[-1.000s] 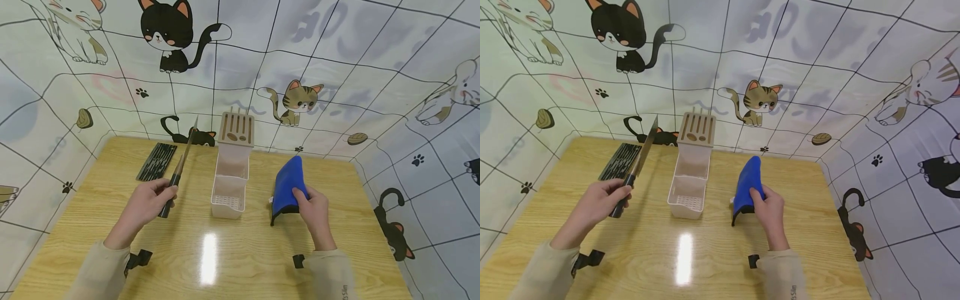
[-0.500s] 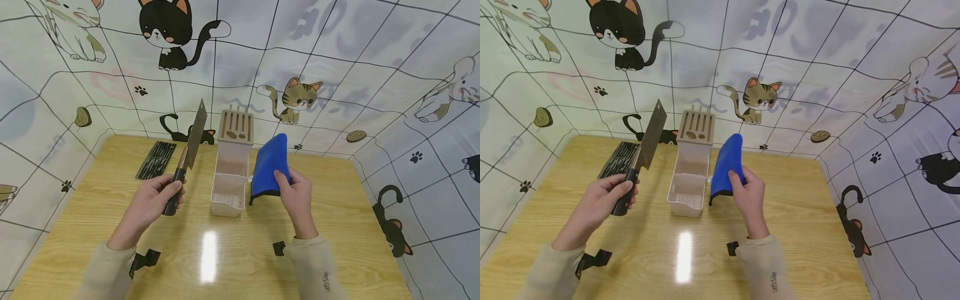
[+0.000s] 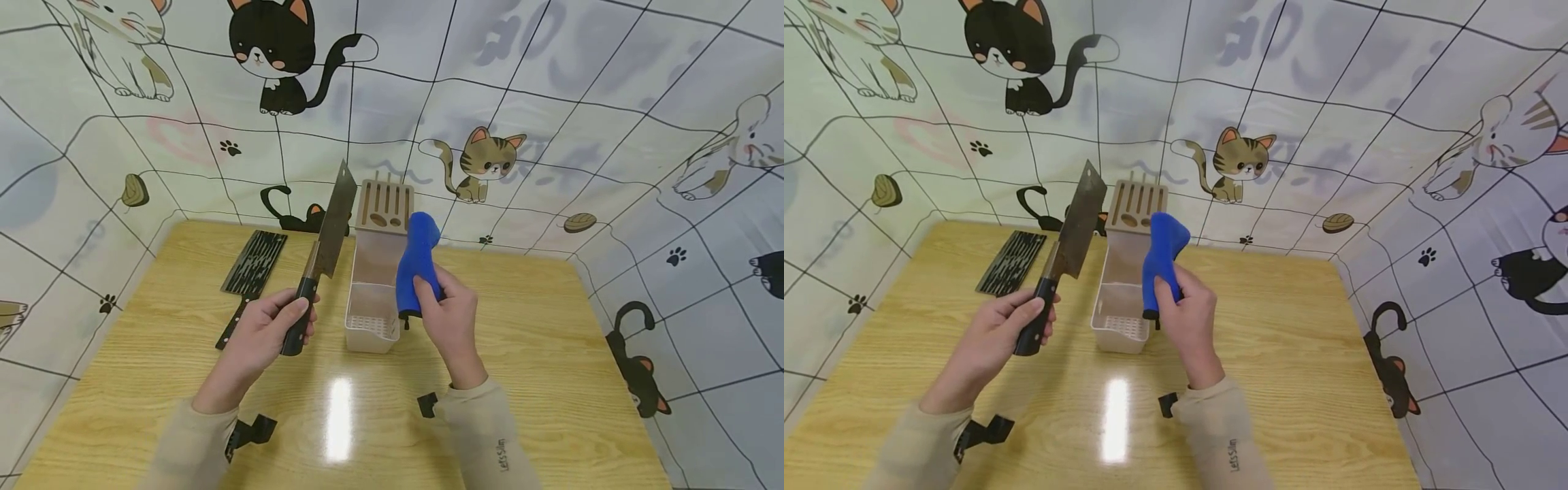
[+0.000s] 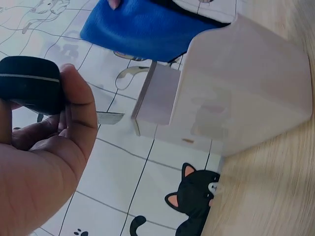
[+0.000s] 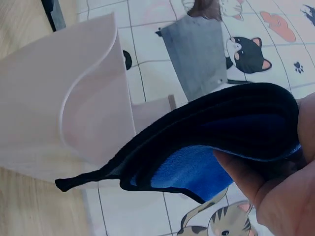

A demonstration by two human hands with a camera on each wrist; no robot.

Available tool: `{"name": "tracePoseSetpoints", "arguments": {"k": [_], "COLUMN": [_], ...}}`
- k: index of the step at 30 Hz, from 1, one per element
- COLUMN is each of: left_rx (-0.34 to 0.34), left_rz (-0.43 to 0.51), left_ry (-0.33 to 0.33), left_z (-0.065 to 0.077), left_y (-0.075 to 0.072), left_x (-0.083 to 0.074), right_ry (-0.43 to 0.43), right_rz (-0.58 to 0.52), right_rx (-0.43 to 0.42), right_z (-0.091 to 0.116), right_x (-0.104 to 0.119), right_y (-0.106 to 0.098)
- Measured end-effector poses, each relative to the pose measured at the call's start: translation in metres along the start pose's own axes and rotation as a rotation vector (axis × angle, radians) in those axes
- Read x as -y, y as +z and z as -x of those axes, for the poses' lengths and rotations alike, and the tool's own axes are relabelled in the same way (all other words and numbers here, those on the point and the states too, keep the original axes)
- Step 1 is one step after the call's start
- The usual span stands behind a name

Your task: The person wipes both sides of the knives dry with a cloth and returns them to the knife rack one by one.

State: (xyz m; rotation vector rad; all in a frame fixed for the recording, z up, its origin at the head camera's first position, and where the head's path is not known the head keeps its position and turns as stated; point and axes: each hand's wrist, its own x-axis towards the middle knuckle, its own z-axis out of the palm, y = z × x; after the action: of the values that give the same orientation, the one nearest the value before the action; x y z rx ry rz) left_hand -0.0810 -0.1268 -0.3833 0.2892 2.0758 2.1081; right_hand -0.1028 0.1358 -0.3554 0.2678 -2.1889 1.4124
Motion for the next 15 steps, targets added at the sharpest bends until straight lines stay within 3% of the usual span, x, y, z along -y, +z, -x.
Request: {"name": "tracePoseSetpoints", "arguments": {"k": [4, 9, 15], "left_rx": [0.004, 0.032, 0.065], "left_rz": [0.026, 0.073, 0.098], "left_ry": [0.014, 0.027, 0.038], "left_z": [0.0, 0.0, 0.003], "left_y": [0.007, 0.017, 0.024], "left_x": [0.001, 0.002, 0.003], "right_ry": [-0.117, -0.26, -0.34], "right_rz": [0.019, 0.079, 0.167], "right_rx": [-0.016, -0.014, 0.035], "right_z": [-0.003, -0.004, -0.001], "right_x": [-0.012, -0.011, -0.004], "right_y": [0.009, 0.019, 0.031]}}
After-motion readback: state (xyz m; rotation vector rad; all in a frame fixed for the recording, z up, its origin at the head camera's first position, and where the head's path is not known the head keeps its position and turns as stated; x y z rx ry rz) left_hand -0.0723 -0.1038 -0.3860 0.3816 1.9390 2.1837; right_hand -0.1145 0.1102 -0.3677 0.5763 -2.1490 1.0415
